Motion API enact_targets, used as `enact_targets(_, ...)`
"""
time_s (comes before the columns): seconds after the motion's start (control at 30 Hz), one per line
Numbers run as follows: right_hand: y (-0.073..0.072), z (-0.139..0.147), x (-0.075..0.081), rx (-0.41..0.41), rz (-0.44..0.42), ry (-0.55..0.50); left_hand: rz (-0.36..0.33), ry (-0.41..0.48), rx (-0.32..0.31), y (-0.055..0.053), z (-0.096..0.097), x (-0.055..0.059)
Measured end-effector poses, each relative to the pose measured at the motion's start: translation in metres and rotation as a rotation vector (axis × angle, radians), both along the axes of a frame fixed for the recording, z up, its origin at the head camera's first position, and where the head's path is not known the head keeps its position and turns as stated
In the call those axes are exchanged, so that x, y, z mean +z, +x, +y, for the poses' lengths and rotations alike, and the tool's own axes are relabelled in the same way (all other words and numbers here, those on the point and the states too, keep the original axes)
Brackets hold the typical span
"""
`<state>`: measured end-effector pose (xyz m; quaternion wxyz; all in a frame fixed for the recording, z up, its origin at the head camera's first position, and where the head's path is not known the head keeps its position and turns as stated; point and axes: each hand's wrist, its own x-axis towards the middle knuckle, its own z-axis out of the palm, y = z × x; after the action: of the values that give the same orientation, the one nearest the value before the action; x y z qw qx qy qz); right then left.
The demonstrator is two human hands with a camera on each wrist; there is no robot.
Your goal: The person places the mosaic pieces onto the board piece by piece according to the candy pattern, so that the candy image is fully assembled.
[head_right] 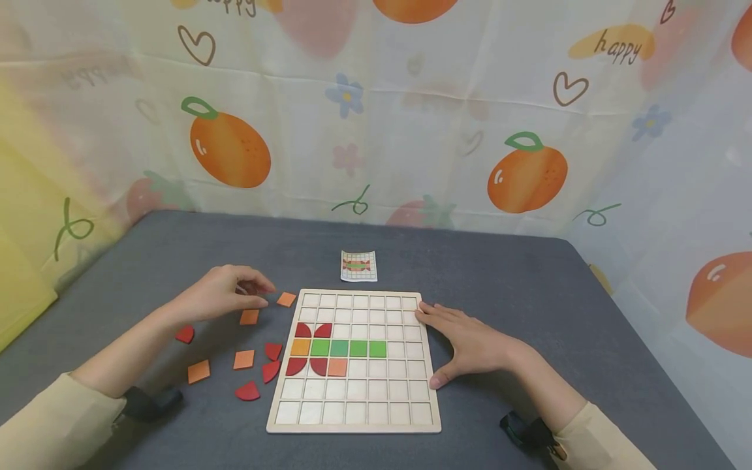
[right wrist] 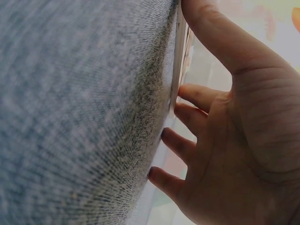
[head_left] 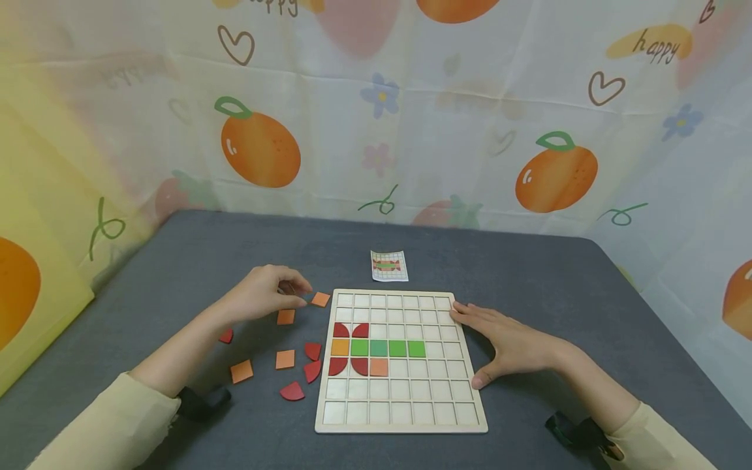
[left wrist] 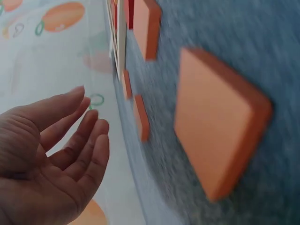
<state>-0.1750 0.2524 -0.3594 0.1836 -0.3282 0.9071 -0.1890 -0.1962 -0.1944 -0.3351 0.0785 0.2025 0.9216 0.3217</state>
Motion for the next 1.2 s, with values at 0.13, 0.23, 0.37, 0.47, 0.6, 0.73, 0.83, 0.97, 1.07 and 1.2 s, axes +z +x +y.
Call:
enact_targets(0.13,0.0,0.0,-0.001,0.006,0.004,0.0,-0.054,-0.027,0.001,-0.002,-0.011,-0.003)
enact_targets(0.23,0.0,0.0,-0.001,0.005,0.006,0.0,-0.094,-0.046,0.007,-0.004,-0.017,-0.007)
enact_targets(0.37,0.0,0.0,-0.001,0.004,0.006,-0.001,-0.134,-0.064,0.028,-0.006,-0.025,-0.014)
enact_targets(0.47,0.001,0.0,0.0,0.003,0.005,-0.002,-0.157,-0.07,0.035,-0.007,-0.028,-0.018)
enact_targets(0.6,0.0,0.0,0.0,0.001,0.004,-0.001,-0.175,-0.069,0.036,-0.007,-0.028,-0.018)
enact_targets(0.73,0.0,0.0,0.0,-0.002,-0.003,0.001,-0.169,-0.066,0.037,-0.006,-0.028,-0.019)
enact_targets(0.83,0.0,-0.001,0.001,-0.006,-0.009,0.004,-0.156,-0.059,0.037,-0.005,-0.028,-0.02)
enact_targets(0.97,0.001,-0.001,0.001,-0.011,-0.009,0.006,-0.141,-0.059,0.035,-0.005,-0.028,-0.02)
enact_targets(1.07,0.001,-0.001,0.001,-0.011,-0.004,0.007,-0.138,-0.06,0.036,-0.005,-0.028,-0.02)
enact_targets(1.2,0.001,-0.001,0.001,-0.008,-0.002,0.004,-0.137,-0.062,0.04,-0.005,-0.027,-0.021)
